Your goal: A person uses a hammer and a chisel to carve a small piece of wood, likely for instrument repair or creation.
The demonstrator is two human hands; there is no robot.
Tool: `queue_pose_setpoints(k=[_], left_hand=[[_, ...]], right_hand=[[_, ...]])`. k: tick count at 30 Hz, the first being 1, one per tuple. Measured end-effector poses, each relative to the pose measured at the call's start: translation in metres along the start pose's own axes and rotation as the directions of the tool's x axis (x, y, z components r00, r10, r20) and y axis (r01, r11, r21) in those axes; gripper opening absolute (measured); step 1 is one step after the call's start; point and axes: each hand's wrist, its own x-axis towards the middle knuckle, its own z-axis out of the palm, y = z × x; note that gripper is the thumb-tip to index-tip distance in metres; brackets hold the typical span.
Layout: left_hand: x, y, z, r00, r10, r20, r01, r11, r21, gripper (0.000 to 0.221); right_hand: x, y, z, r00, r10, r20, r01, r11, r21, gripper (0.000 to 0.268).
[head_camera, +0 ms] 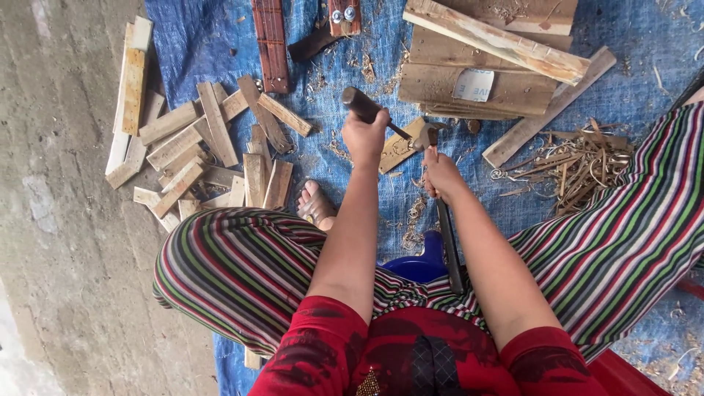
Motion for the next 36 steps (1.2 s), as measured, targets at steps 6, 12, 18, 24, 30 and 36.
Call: queue_pose_setpoints(k=[6, 12, 18, 24, 30, 36], left_hand=[[-0.011, 0.003, 0.001, 0.993, 0.121, 0.007, -0.121, 0.988, 0.097, 0.039], [-0.006, -0.009, 0.012, 0.988, 0.135, -0.076, -0.114, 0.965, 0.235, 0.047], [-0.009, -0.005, 0.01, 0.988, 0.12, -0.093, -0.089, 0.954, 0.286, 0.05], [-0.005, -0.021, 0.017, 0.984, 0.157, -0.08, -0.124, 0.942, 0.312, 0.053], [-0.013, -0.009, 0.013, 0.98, 0.187, -0.061, -0.16, 0.938, 0.307, 0.054], [-0.004, -0.036, 0.034, 0.913, 0.384, -0.135, -0.28, 0.833, 0.478, 0.065]], right_hand=[[0.003, 0.004, 0.001, 1.0, -0.004, -0.001, 0.004, 1.0, 0.012, 0.054], [0.006, 0.003, 0.003, 1.0, 0.02, -0.015, -0.021, 1.0, -0.018, 0.052], [0.006, 0.004, 0.003, 1.0, 0.016, -0.01, -0.016, 0.999, -0.032, 0.052], [0.008, 0.004, 0.003, 1.0, 0.015, -0.002, -0.015, 0.999, -0.036, 0.054], [-0.005, -0.008, 0.002, 1.0, 0.02, 0.005, -0.02, 0.999, -0.037, 0.055], [-0.006, -0.006, 0.003, 1.0, -0.013, -0.012, 0.013, 1.0, 0.001, 0.053]])
